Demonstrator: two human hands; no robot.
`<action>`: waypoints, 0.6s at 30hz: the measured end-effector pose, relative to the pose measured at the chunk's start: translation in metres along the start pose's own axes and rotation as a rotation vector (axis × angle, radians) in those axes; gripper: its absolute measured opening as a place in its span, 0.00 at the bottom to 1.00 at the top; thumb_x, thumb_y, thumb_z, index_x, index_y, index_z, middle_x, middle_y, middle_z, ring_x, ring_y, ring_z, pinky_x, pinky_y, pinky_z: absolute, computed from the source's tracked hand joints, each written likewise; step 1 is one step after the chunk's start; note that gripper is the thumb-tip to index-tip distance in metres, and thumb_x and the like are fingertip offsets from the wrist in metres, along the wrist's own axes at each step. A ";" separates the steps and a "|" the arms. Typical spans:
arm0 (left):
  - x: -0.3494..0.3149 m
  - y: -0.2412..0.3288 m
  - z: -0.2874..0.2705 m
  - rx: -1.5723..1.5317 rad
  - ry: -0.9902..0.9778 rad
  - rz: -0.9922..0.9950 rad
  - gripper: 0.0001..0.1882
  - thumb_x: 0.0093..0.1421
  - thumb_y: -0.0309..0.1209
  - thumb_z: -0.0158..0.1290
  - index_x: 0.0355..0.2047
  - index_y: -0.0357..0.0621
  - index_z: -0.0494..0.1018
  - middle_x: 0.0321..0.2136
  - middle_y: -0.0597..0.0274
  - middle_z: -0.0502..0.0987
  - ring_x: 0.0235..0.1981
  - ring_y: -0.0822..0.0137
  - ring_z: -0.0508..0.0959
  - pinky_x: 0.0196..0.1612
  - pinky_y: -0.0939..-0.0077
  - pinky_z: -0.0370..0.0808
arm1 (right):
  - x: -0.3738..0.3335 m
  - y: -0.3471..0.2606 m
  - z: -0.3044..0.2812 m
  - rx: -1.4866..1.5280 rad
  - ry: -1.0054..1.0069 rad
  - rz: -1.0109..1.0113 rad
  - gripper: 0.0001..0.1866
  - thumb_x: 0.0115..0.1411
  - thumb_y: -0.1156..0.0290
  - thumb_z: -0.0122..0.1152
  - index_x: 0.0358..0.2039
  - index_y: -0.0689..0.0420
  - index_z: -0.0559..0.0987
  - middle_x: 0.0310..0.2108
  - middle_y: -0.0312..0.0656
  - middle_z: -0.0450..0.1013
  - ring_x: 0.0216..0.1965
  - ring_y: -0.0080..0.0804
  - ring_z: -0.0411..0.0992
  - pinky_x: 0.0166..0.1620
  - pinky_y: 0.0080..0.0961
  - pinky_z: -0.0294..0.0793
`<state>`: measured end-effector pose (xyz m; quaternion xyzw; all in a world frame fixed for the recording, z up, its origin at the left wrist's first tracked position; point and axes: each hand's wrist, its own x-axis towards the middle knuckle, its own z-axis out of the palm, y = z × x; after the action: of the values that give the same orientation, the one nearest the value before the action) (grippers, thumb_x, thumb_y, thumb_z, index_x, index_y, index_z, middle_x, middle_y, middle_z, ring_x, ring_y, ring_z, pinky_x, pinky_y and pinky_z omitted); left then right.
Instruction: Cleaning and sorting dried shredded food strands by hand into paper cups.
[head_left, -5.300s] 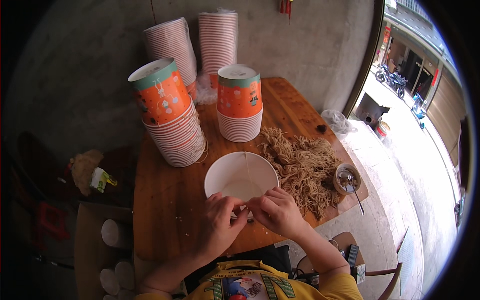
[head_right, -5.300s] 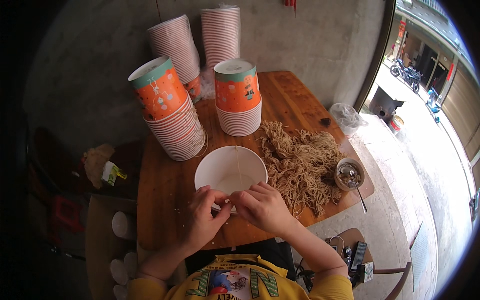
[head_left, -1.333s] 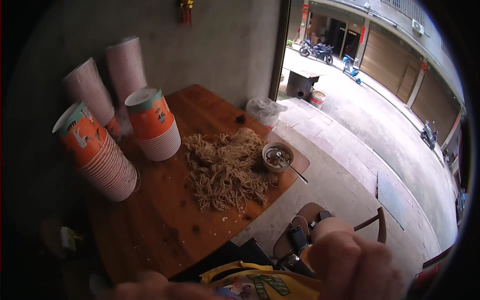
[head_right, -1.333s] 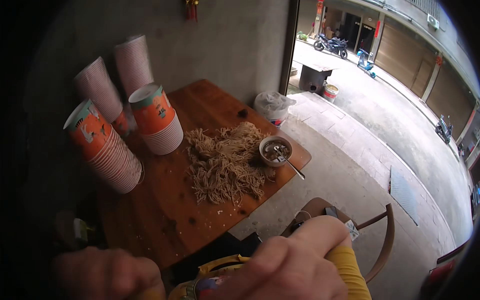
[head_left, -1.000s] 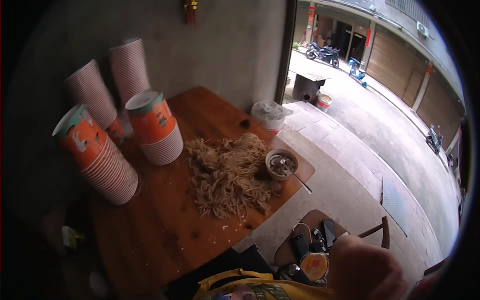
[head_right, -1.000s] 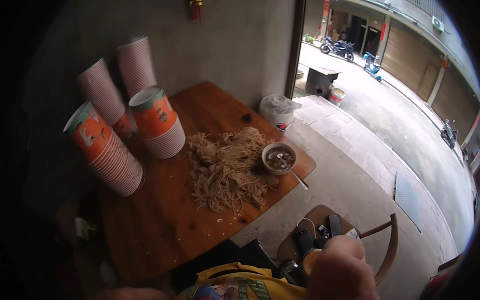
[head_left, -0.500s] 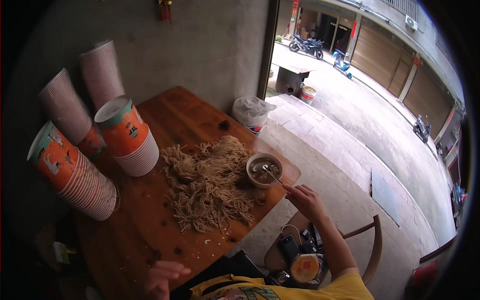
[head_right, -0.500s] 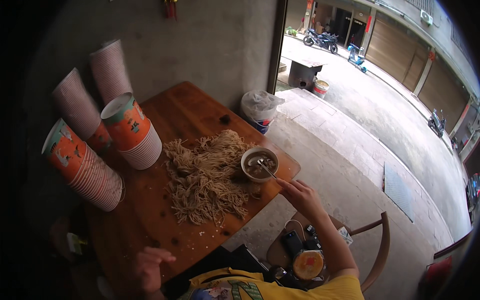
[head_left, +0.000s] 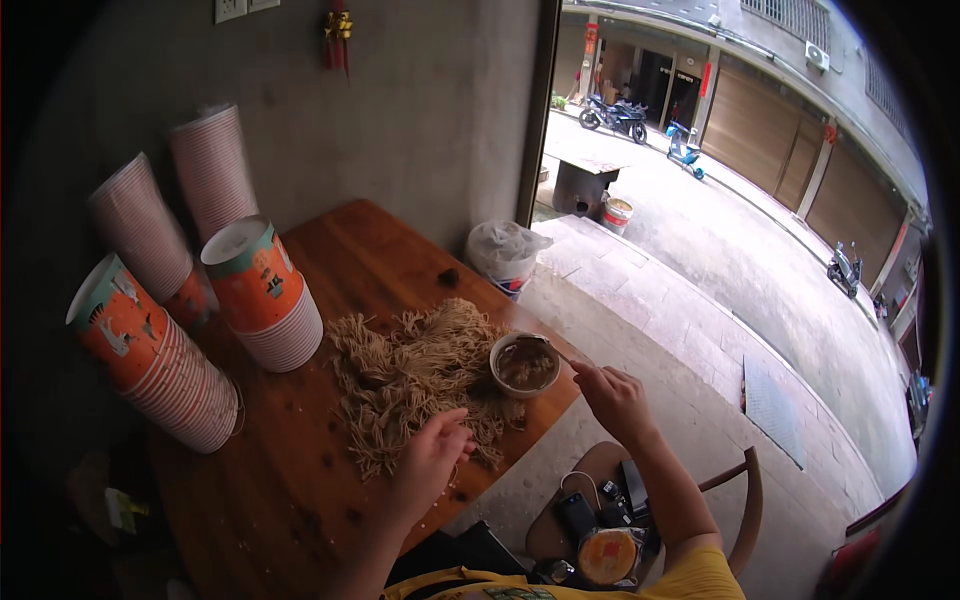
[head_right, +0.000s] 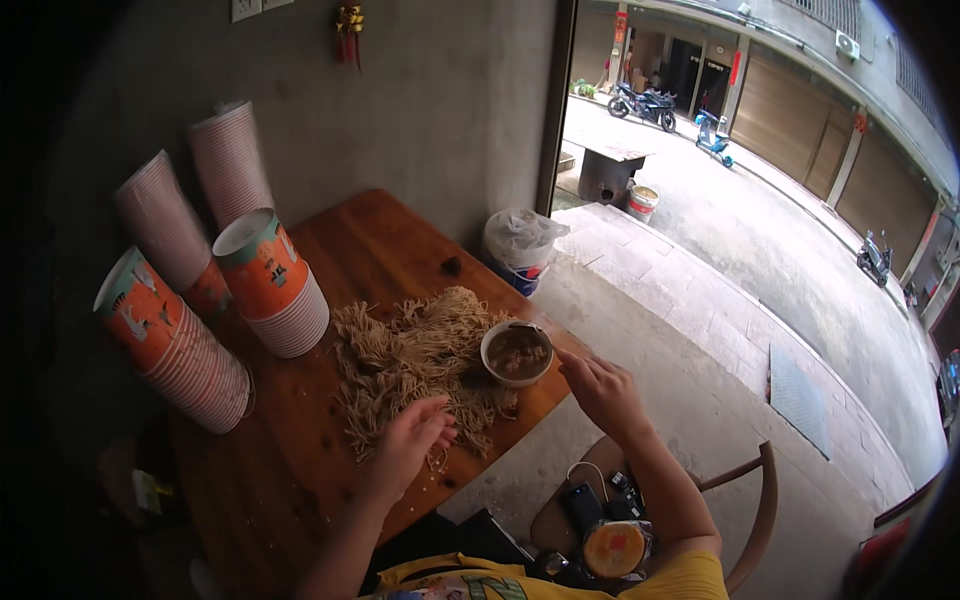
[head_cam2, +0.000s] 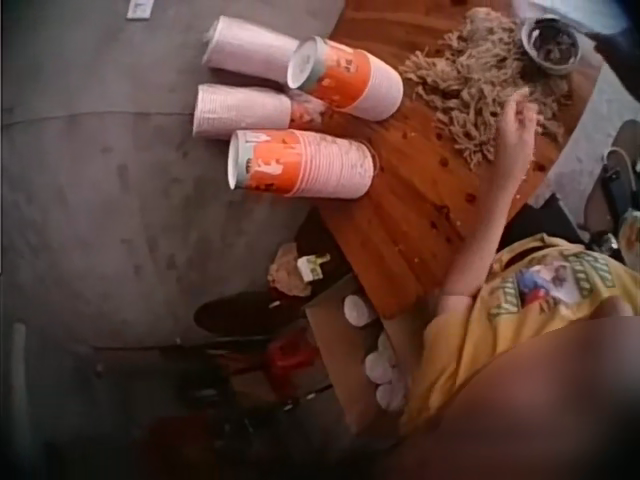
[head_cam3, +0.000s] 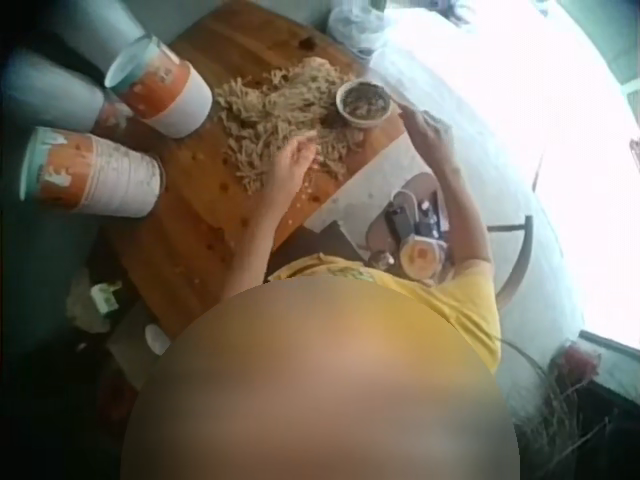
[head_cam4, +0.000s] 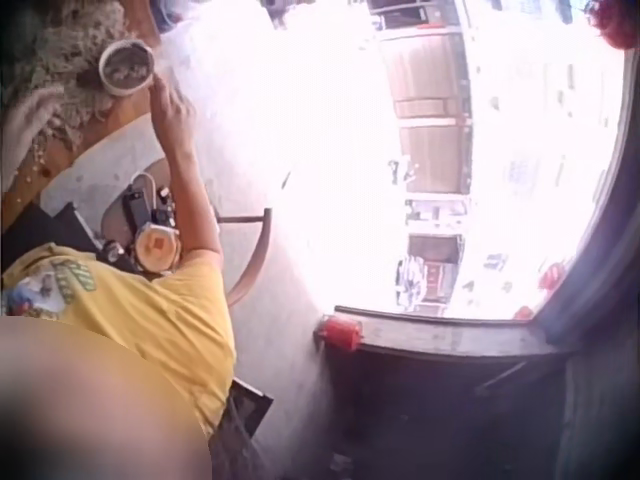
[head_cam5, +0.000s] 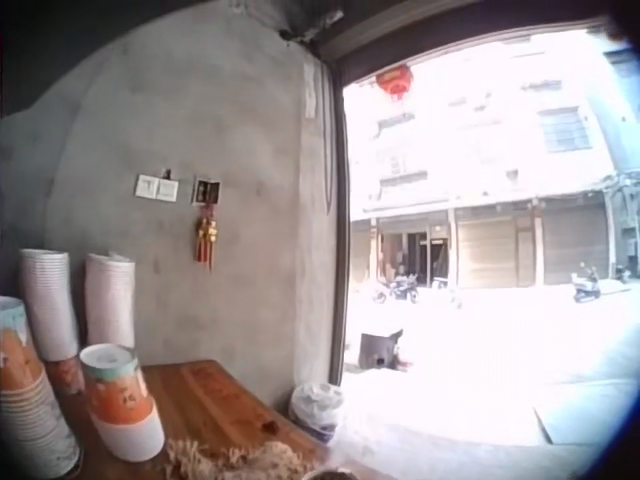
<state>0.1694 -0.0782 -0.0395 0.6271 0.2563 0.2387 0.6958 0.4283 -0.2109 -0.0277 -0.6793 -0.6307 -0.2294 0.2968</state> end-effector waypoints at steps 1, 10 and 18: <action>0.011 -0.003 0.003 0.039 -0.039 -0.021 0.23 0.69 0.30 0.44 0.61 0.33 0.59 0.43 0.54 0.74 0.42 0.69 0.76 0.44 0.76 0.75 | 0.000 0.000 0.002 -0.026 -0.032 0.001 0.10 0.57 0.75 0.61 0.41 0.55 0.77 0.27 0.39 0.78 0.27 0.33 0.77 0.30 0.27 0.77; 0.083 -0.030 0.026 0.039 -0.051 -0.013 0.32 0.68 0.29 0.45 0.66 0.30 0.45 0.40 0.56 0.75 0.40 0.70 0.76 0.44 0.77 0.74 | -0.004 0.011 0.020 0.543 -0.109 0.768 0.13 0.67 0.67 0.47 0.39 0.62 0.76 0.23 0.42 0.78 0.21 0.26 0.76 0.26 0.22 0.75; 0.093 -0.035 0.029 -0.016 -0.058 -0.077 0.32 0.68 0.28 0.44 0.67 0.31 0.44 0.44 0.55 0.74 0.41 0.68 0.76 0.45 0.76 0.74 | 0.003 0.023 0.017 0.897 -0.030 0.975 0.17 0.69 0.64 0.43 0.39 0.65 0.75 0.22 0.44 0.78 0.22 0.26 0.76 0.26 0.19 0.74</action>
<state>0.2594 -0.0427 -0.0773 0.6176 0.2581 0.1955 0.7167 0.4502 -0.1976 -0.0405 -0.7005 -0.2894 0.2258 0.6119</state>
